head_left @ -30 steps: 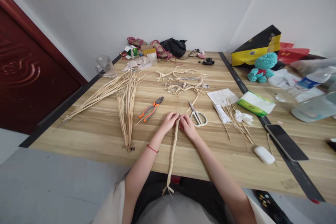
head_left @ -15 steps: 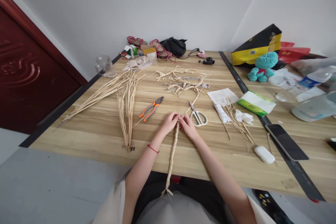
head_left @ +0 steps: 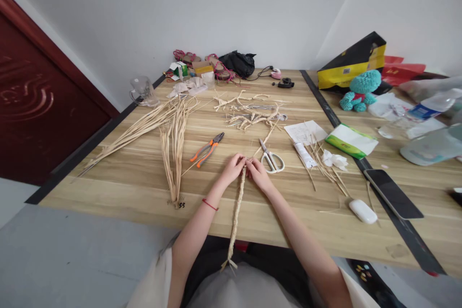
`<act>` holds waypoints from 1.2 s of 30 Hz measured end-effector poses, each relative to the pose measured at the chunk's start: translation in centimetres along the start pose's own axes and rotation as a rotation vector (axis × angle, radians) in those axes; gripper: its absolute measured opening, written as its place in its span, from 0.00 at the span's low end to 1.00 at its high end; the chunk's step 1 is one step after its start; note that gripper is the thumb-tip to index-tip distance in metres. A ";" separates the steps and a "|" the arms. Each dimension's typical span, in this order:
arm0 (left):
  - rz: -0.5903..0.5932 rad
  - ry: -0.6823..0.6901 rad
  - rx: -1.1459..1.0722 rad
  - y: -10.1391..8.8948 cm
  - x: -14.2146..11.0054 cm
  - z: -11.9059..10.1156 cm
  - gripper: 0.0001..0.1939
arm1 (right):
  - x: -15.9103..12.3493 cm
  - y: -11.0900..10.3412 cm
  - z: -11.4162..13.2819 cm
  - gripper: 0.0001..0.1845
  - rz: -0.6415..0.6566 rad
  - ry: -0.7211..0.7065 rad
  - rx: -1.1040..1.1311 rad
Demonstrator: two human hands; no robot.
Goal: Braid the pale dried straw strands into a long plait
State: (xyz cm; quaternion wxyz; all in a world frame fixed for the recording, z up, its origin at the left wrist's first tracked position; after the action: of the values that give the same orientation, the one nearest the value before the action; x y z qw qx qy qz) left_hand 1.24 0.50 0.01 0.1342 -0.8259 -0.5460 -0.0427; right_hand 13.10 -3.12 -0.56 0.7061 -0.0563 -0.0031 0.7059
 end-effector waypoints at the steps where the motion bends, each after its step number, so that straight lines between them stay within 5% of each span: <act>1: 0.001 -0.005 -0.002 0.0 0.0 0.0 0.10 | 0.0 0.0 -0.1 0.19 0.000 0.009 0.005; 36: 0.013 0.046 0.101 -0.1 -0.1 -0.5 0.10 | -0.1 0.1 0.4 0.19 0.037 0.038 -0.019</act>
State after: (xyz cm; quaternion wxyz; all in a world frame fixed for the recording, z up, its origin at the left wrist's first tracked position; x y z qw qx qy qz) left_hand 1.11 0.31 0.50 0.1883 -0.8204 -0.5389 -0.0330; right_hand 13.00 -3.22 -0.17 0.6923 -0.0765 0.0047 0.7175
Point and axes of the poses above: each hand's wrist, its own x-axis towards the middle knuckle, its own y-axis out of the palm, z = x × y, the point moved 2 cm from there along x, towards the middle knuckle, and after that the axes turned 10 degrees about y, right-handed, at the moved point
